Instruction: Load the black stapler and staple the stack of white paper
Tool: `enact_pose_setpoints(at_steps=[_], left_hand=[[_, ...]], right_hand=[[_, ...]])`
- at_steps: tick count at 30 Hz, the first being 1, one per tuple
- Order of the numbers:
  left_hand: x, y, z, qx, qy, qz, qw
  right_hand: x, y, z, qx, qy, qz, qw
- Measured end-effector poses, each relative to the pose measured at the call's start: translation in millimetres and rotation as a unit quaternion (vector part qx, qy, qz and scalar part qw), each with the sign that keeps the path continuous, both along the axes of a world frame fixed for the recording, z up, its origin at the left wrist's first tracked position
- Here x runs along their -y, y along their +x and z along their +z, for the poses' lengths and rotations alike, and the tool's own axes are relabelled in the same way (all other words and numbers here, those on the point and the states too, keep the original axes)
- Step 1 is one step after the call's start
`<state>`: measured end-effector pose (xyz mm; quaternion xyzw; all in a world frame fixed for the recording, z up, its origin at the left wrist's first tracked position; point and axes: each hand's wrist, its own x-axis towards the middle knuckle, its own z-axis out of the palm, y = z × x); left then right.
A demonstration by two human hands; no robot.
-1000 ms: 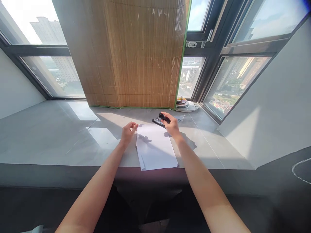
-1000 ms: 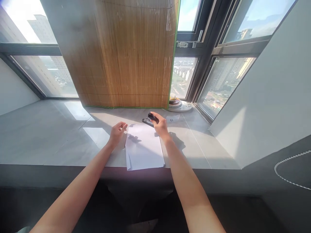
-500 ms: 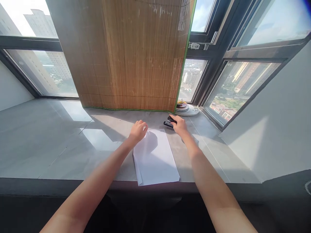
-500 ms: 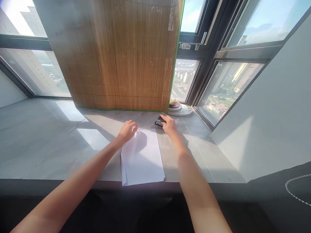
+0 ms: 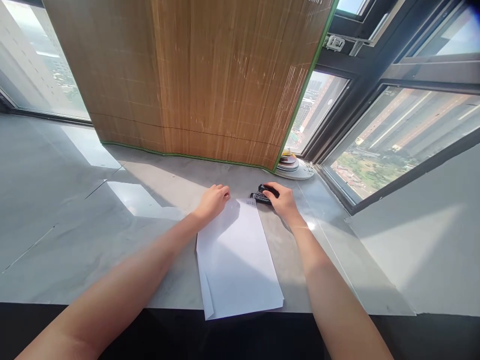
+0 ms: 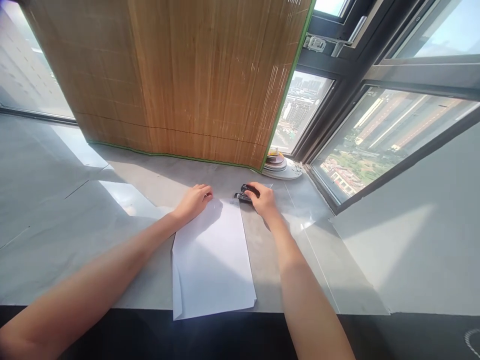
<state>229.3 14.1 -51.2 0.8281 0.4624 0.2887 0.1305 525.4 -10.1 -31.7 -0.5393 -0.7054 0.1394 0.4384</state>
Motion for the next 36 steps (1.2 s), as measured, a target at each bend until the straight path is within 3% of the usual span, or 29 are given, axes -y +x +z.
enact_pose_setpoints(at_steps=[9,17,29,36], left_hand=[[-0.5,-0.6,0.7,0.034,-0.040,-0.012,0.999],[4.9,-5.5,1.9,-0.008,-0.029,0.014,0.999],[13.6,-0.4,21.4,-0.012,-0.067,0.018,0.998],[17.1,0.9,26.1,-0.003,-0.075,-0.023,0.997]], right_hand=[[4.8,-0.4,2.7,0.035,0.001,0.038,0.999],[16.4,-3.1,15.1,0.052,-0.013,0.090,0.995],[18.8,-13.8,15.8,0.047,-0.009,0.111,0.993],[21.9,-24.8,15.9,0.035,-0.003,0.114,0.993]])
